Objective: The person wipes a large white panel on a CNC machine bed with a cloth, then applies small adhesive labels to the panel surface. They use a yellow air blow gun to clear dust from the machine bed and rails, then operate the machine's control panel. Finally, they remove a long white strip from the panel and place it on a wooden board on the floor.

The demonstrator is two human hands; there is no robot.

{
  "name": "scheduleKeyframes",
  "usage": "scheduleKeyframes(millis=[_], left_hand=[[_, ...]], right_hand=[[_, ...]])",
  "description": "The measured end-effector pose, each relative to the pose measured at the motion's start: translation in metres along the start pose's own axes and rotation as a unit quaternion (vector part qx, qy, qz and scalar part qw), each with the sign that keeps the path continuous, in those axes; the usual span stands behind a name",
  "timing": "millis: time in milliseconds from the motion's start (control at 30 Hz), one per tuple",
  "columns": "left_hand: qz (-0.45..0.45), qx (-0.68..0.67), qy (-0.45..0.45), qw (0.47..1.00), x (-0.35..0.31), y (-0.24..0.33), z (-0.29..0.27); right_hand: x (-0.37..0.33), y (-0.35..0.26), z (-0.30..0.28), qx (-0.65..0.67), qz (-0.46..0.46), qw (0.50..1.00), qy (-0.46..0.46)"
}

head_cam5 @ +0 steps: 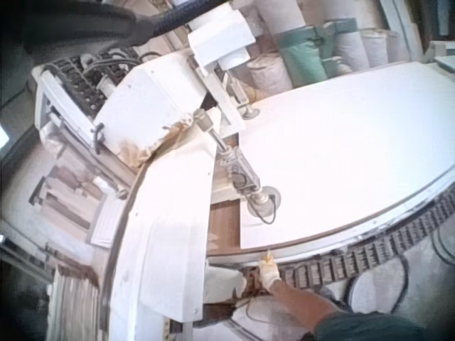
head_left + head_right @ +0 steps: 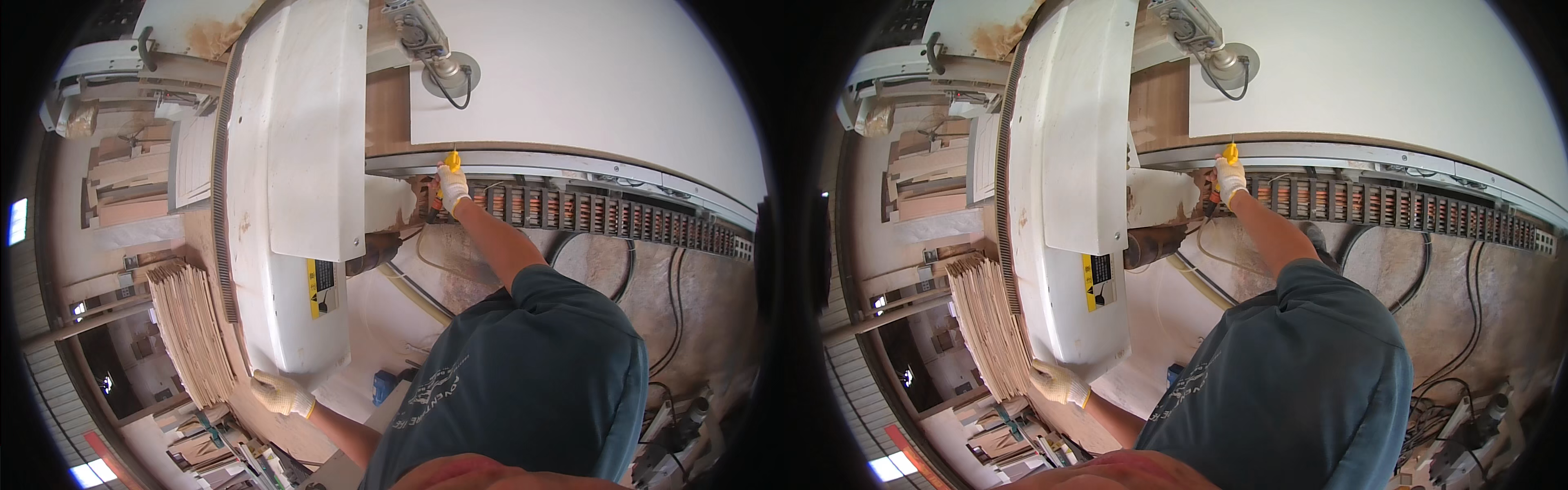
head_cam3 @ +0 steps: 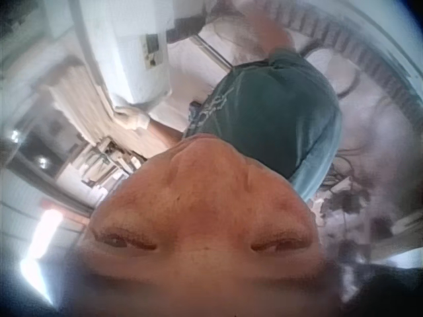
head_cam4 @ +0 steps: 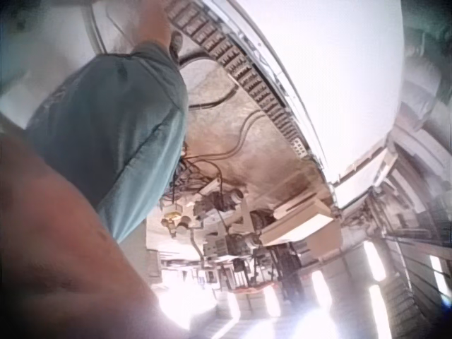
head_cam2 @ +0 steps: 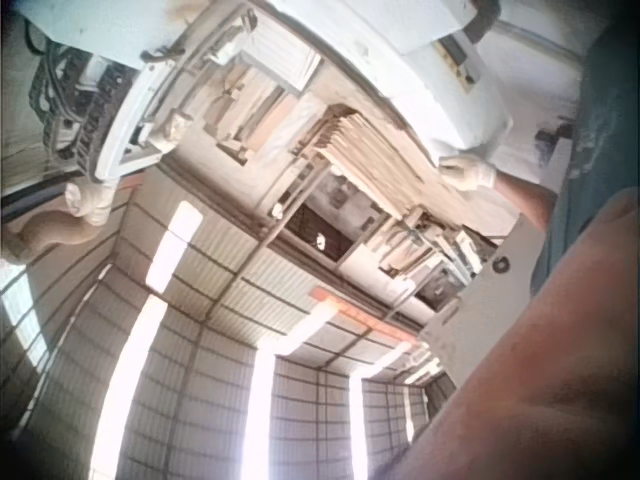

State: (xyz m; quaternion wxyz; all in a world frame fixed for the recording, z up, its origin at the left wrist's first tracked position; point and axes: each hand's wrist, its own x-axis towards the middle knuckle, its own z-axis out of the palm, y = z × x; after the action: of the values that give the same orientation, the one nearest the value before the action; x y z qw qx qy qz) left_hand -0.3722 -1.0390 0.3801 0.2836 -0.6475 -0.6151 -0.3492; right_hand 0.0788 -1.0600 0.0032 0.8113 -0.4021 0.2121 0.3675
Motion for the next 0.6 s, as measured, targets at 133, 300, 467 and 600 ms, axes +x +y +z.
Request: scheduleKeyframes(millis=[133, 300, 467, 600], left_hand=[[-0.003, -0.031, 0.008, 0.999, -0.001, 0.000, 0.002], [0.023, -0.012, 0.033, 0.999, 0.000, -0.008, 0.009], [-0.030, 0.011, -0.014, 0.999, 0.005, -0.015, 0.013], [-0.023, 0.022, -0.016, 0.999, 0.005, -0.011, 0.014]], right_hand=[[0.027, -0.007, 0.009, 0.011, 0.041, 0.999, -0.033], [0.037, -0.021, 0.008, 0.004, 0.008, 0.997, -0.073], [0.042, -0.031, 0.003, -0.043, 0.030, 0.994, -0.098], [0.028, -0.036, -0.015, -0.112, 0.051, 0.985, -0.121]])
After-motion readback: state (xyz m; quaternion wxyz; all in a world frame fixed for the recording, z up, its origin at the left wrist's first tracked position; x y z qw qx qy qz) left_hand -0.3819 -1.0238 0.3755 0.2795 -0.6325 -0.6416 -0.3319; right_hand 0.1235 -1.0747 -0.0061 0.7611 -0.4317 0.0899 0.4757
